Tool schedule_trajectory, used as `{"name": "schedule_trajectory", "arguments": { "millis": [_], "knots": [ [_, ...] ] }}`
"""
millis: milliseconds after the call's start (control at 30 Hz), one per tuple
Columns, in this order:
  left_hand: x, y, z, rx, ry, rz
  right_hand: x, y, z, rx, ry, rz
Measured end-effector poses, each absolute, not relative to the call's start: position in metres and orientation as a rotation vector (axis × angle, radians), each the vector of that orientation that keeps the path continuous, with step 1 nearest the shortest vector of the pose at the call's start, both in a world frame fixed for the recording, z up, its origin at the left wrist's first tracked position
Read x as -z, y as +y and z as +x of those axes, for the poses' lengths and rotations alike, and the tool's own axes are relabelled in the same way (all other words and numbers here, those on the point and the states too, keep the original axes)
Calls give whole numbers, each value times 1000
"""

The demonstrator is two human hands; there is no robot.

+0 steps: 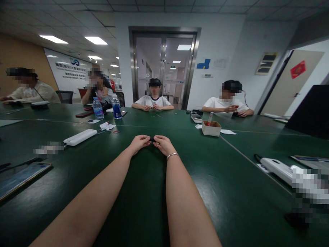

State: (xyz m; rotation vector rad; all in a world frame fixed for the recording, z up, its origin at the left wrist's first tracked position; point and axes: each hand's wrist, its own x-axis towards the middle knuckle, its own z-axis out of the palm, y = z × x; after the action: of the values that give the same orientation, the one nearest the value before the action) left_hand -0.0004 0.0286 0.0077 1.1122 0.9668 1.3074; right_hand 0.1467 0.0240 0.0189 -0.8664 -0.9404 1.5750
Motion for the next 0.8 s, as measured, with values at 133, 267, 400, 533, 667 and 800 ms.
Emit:
{"name": "schedule_trajectory", "arguments": {
  "millis": [133, 267, 400, 533, 667, 800],
  "knots": [
    [-8, 30, -1, -1300, 991, 1128, -19, 23, 146, -1566, -936, -860],
    [-8, 31, -2, -1299, 1014, 1128, -19, 22, 146, -1566, -928, -831],
    [-8, 32, -3, -1307, 1014, 1126, -18, 22, 147, -1568, -937, -803],
    [-9, 30, -3, -1294, 1017, 1125, -16, 23, 149, -1562, -959, -790],
    [-10, 30, -3, -1289, 1027, 1135, -15, 23, 149, -1557, -965, -804],
    [-10, 30, -3, -1289, 1036, 1142, -16, 21, 149, -1545, -980, -793]
  ]
}}
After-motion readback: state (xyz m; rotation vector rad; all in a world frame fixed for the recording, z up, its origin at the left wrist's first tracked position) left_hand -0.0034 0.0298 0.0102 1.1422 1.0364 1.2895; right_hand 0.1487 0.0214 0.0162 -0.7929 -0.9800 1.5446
